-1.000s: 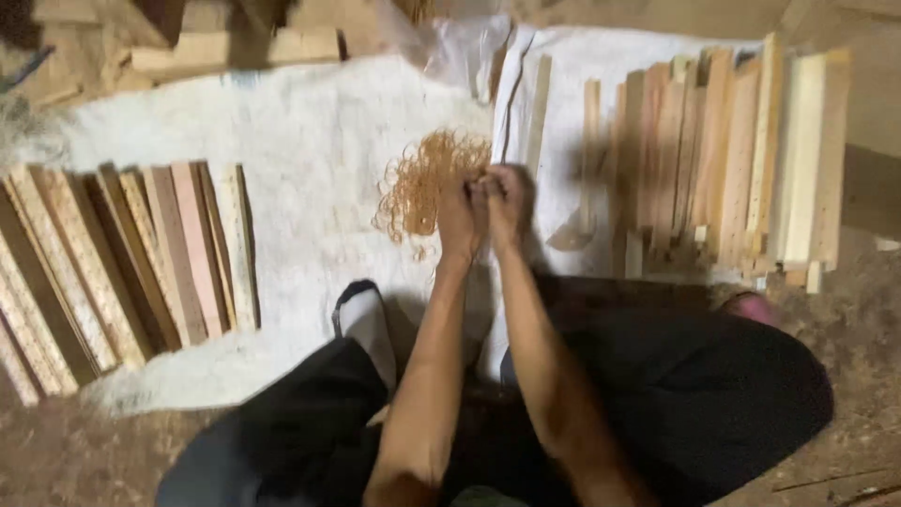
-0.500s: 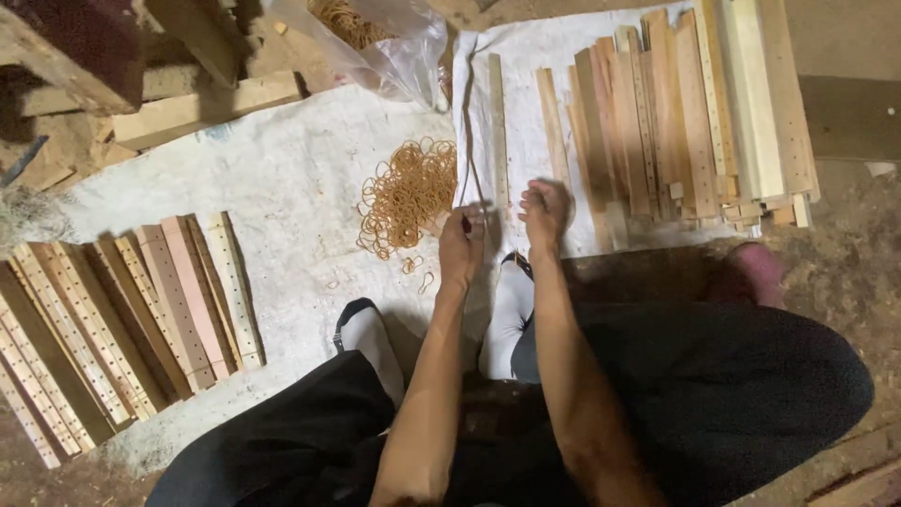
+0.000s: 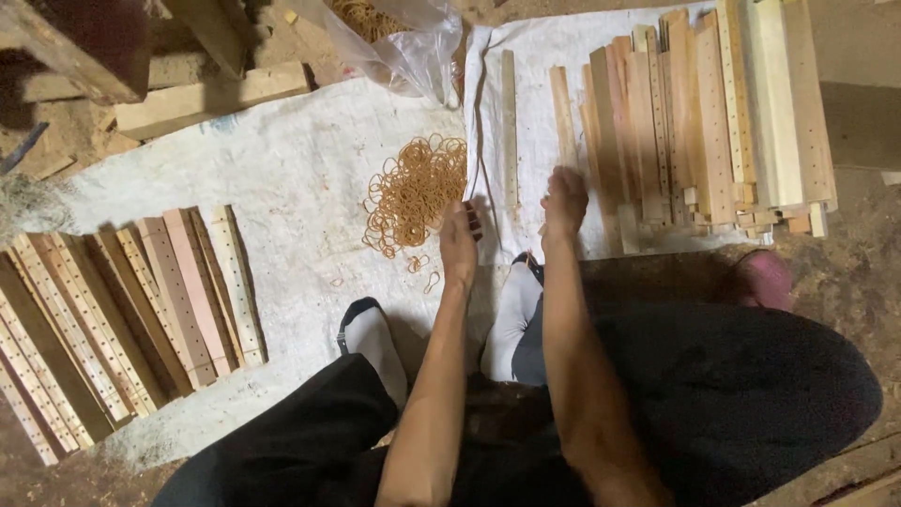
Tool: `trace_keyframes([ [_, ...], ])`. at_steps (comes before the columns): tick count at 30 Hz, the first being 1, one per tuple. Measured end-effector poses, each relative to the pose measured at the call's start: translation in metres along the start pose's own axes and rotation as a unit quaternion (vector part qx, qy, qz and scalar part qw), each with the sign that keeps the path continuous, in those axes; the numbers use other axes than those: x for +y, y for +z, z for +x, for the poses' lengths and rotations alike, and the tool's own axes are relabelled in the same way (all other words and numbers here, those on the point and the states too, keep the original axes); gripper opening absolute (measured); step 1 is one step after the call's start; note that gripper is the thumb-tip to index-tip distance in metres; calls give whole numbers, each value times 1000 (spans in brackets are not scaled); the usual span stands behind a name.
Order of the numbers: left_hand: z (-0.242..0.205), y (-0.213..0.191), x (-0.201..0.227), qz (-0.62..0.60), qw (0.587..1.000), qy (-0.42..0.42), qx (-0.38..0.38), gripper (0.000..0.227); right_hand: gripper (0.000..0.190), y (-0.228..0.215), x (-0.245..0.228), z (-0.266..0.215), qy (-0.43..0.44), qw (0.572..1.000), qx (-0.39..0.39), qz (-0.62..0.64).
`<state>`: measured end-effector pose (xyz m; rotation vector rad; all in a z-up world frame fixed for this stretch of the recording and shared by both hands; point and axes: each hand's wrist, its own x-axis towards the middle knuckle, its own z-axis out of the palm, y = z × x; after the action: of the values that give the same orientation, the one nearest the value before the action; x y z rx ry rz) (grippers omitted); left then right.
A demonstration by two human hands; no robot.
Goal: Bundling wooden slats together using rubber bands on a workshop floor
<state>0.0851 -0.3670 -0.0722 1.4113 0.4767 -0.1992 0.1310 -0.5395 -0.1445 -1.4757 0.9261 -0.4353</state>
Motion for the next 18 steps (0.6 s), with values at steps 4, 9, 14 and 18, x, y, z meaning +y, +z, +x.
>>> trace_keyframes([
  [4,1,11,-19,68,997,-29,-32,60,54,3,47,43,10,982,27,-185],
  [9,3,24,-53,171,977,-76,-100,48,39,-18,71,59,-138,873,36,-467],
  [14,28,32,-89,137,983,-76,-96,30,45,-24,75,54,-147,870,-11,-470],
  [18,44,37,-87,133,986,-54,-80,24,26,-17,73,47,-152,916,-68,-364],
])
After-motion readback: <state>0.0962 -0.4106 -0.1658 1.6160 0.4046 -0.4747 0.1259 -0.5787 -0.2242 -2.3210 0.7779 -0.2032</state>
